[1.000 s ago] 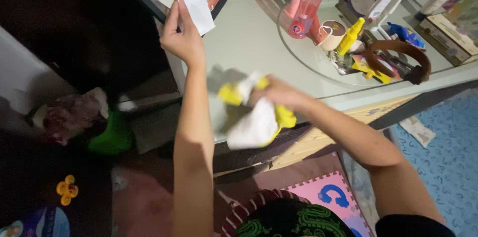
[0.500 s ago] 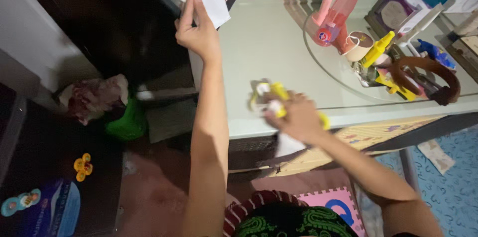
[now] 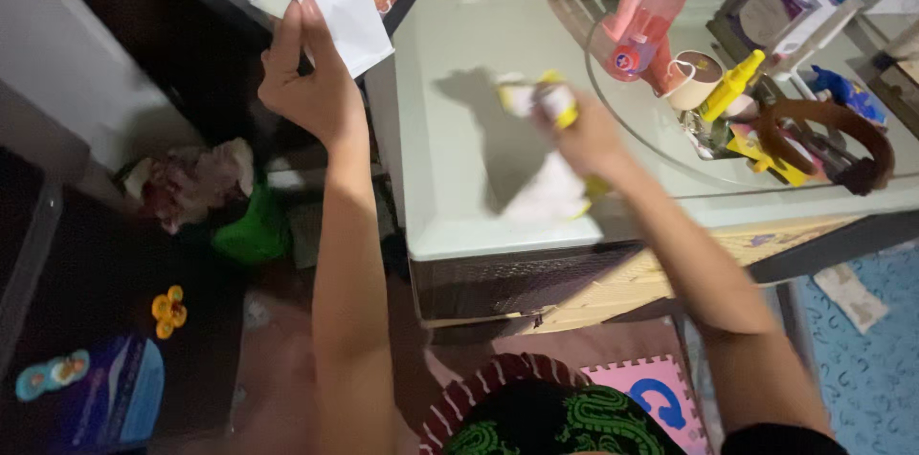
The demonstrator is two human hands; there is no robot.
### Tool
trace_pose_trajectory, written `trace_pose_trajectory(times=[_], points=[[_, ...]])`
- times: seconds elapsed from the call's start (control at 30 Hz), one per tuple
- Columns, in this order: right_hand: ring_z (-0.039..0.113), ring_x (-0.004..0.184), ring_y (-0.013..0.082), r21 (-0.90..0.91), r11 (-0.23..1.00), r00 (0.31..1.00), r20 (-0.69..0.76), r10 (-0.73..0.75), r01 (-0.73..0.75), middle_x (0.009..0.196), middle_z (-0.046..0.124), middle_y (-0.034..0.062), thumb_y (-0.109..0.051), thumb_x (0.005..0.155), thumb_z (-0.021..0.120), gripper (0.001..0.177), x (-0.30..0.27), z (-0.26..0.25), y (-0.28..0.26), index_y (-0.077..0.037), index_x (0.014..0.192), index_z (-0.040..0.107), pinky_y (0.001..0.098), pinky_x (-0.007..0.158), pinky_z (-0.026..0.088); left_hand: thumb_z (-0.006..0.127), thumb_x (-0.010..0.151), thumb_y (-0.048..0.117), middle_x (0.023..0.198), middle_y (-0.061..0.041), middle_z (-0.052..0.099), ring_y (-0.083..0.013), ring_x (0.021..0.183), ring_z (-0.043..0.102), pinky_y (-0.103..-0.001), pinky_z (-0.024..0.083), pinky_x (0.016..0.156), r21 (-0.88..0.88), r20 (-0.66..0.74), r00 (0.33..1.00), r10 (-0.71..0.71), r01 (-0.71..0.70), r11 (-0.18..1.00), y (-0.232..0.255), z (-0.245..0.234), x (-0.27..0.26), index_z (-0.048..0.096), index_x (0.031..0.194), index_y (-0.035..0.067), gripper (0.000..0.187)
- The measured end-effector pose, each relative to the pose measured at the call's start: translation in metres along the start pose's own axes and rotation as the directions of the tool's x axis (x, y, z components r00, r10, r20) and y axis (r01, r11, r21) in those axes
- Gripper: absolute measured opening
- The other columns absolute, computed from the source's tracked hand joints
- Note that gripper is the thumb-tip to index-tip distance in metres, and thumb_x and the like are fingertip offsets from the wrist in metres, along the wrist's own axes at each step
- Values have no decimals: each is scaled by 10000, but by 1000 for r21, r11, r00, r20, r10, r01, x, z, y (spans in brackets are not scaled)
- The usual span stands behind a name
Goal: The person clears a cluttered dresser surface by moving various items aside, then wipes the surface with a yellow cloth. They handle a small fan, a box, a mug, a hair tie, a snack packet, and a framed photo, placing them in new positions while continuing to wipe the dresser.
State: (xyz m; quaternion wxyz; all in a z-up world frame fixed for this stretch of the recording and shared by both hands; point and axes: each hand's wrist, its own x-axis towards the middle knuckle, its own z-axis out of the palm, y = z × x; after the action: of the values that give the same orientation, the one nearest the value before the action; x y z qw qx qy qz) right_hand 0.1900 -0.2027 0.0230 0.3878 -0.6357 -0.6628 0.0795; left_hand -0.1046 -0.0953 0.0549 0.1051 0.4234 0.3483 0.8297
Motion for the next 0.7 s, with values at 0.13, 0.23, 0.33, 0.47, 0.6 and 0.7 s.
trace_pose_trajectory(times=[0.13, 0.23, 0.33, 0.47, 0.6, 0.7], points=[[657, 1003, 367, -315, 949, 988, 139, 64, -17, 1155, 662, 197, -310, 871, 759, 505, 12, -33, 23, -253, 1364, 668, 492, 867, 510, 760, 987, 138, 1015, -101, 808, -117, 898, 705, -311, 527, 881, -53, -27, 994, 103, -105, 993, 3, -8, -2, 781, 1088, -51, 215], [521, 1211, 460, -662, 713, 956, 16, -294, 230, 1319, 553, 233, -300, 746, 803, 594, -2, -19, 27, -313, 1336, 733, 632, 931, 403, 759, 994, 123, 1007, -99, 793, -93, 921, 692, -286, 544, 861, -2, 0, 997, 72, -72, 997, 6, -10, -10, 758, 1113, -73, 229], [412, 1402, 369, -429, 791, 899, 172, -403, 437, 1545, 500, 88, -232, 804, 769, 478, -27, 7, 21, -296, 1278, 765, 679, 998, 326, 748, 993, 110, 963, -90, 791, -67, 866, 636, -257, 529, 801, -53, 50, 998, -41, 43, 998, 8, -10, -19, 743, 1141, -101, 258], [367, 1294, 424, -255, 847, 864, 339, -373, 466, 1472, 463, 96, -283, 785, 813, 250, -55, 37, 5, -292, 1034, 818, 627, 982, 306, 721, 1019, 88, 1070, -86, 782, -67, 950, 662, -239, 532, 873, -170, 102, 994, -41, 58, 984, 13, -5, -34, 719, 1164, -124, 257], [386, 1293, 363, -79, 950, 878, 412, -244, 301, 1444, 511, 48, -283, 817, 806, 187, -66, 32, -2, -281, 1003, 827, 551, 1023, 304, 712, 1027, 96, 1008, -80, 770, -60, 882, 606, -228, 500, 790, -161, 141, 983, -121, 144, 976, 21, -11, -44, 733, 1151, -128, 257], [401, 1312, 331, -27, 975, 896, 399, -193, 222, 1380, 589, 7, -311, 743, 866, 166, -60, 28, 3, -268, 902, 849, 557, 1090, 273, 712, 1014, 107, 1013, -84, 789, -79, 869, 656, -233, 510, 768, -177, 136, 973, -187, 209, 962, 18, -13, -51, 750, 1140, -106, 251]])
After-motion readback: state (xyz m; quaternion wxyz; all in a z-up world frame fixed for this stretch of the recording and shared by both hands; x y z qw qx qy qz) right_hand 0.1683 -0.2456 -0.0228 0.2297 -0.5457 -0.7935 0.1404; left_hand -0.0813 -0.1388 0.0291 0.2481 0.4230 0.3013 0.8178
